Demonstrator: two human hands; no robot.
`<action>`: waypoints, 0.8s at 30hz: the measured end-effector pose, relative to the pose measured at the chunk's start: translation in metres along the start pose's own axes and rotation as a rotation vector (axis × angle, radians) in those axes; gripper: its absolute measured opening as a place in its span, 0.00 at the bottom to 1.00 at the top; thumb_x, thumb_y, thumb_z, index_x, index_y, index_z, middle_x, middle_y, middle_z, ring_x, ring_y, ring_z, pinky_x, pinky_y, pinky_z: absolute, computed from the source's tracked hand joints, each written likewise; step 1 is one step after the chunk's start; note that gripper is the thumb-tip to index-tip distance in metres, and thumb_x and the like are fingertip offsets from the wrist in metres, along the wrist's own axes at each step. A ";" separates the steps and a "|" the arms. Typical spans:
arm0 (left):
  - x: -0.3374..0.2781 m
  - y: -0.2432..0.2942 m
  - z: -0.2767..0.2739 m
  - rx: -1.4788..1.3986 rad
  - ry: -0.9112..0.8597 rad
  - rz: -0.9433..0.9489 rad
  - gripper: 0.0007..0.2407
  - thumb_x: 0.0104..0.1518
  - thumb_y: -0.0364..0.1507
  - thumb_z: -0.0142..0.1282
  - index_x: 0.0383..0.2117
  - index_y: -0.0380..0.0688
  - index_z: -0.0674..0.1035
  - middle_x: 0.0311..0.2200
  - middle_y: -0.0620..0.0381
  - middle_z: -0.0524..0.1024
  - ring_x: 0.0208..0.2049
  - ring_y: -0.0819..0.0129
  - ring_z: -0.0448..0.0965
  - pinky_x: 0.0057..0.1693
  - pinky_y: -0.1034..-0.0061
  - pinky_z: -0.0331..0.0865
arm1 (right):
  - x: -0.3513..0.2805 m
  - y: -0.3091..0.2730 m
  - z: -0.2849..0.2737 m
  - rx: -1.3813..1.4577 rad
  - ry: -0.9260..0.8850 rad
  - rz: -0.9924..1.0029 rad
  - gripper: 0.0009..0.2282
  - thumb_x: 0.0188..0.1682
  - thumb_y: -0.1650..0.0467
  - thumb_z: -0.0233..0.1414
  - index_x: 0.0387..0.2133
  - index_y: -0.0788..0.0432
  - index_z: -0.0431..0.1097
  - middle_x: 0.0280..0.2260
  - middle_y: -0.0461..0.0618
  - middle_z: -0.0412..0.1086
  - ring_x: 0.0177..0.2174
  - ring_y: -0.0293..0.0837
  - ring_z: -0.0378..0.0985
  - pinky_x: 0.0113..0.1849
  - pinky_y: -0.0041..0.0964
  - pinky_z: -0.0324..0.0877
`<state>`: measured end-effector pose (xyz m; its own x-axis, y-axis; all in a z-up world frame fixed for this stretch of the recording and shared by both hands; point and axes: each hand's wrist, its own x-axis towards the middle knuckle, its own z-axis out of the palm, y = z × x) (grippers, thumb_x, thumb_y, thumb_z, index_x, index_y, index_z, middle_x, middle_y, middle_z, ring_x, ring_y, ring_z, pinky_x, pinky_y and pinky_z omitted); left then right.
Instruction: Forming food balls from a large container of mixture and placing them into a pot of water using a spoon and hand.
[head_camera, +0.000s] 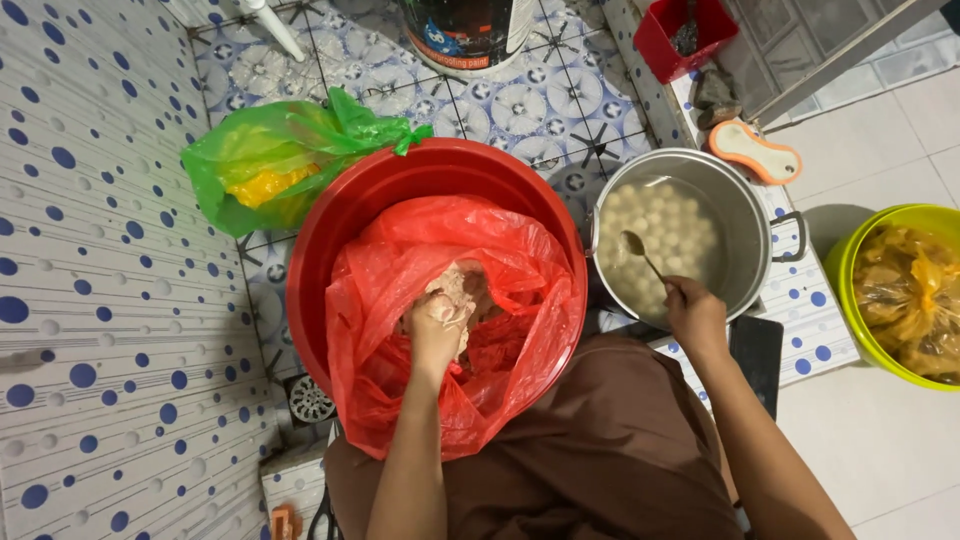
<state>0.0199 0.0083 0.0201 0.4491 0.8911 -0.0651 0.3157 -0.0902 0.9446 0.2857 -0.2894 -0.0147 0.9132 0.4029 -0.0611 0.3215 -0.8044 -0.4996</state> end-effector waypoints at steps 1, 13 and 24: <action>-0.001 0.007 0.000 -0.015 0.000 0.038 0.09 0.39 0.20 0.72 0.15 0.33 0.78 0.16 0.40 0.72 0.22 0.53 0.76 0.34 0.63 0.71 | -0.004 -0.011 -0.008 0.068 0.014 0.015 0.08 0.56 0.69 0.53 0.45 0.51 0.79 0.26 0.50 0.78 0.35 0.54 0.82 0.40 0.51 0.75; -0.016 0.075 -0.022 -0.851 -0.002 -0.345 0.17 0.47 0.18 0.69 0.17 0.47 0.67 0.14 0.61 0.67 0.16 0.74 0.75 0.25 0.83 0.69 | -0.098 -0.153 -0.060 0.476 -0.310 -0.186 0.07 0.51 0.74 0.54 0.38 0.61 0.79 0.30 0.63 0.78 0.35 0.58 0.79 0.42 0.52 0.72; -0.012 0.002 -0.001 -0.803 -0.123 -0.096 0.15 0.63 0.37 0.55 0.45 0.36 0.77 0.44 0.45 0.78 0.49 0.64 0.76 0.61 0.68 0.68 | -0.121 -0.172 -0.015 0.320 -0.469 -0.209 0.08 0.48 0.68 0.57 0.37 0.52 0.82 0.27 0.53 0.82 0.35 0.54 0.86 0.38 0.46 0.78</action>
<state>0.0143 -0.0022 0.0230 0.5537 0.8194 -0.1483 -0.3165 0.3718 0.8727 0.1237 -0.2062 0.0915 0.6076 0.7465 -0.2713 0.3249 -0.5453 -0.7727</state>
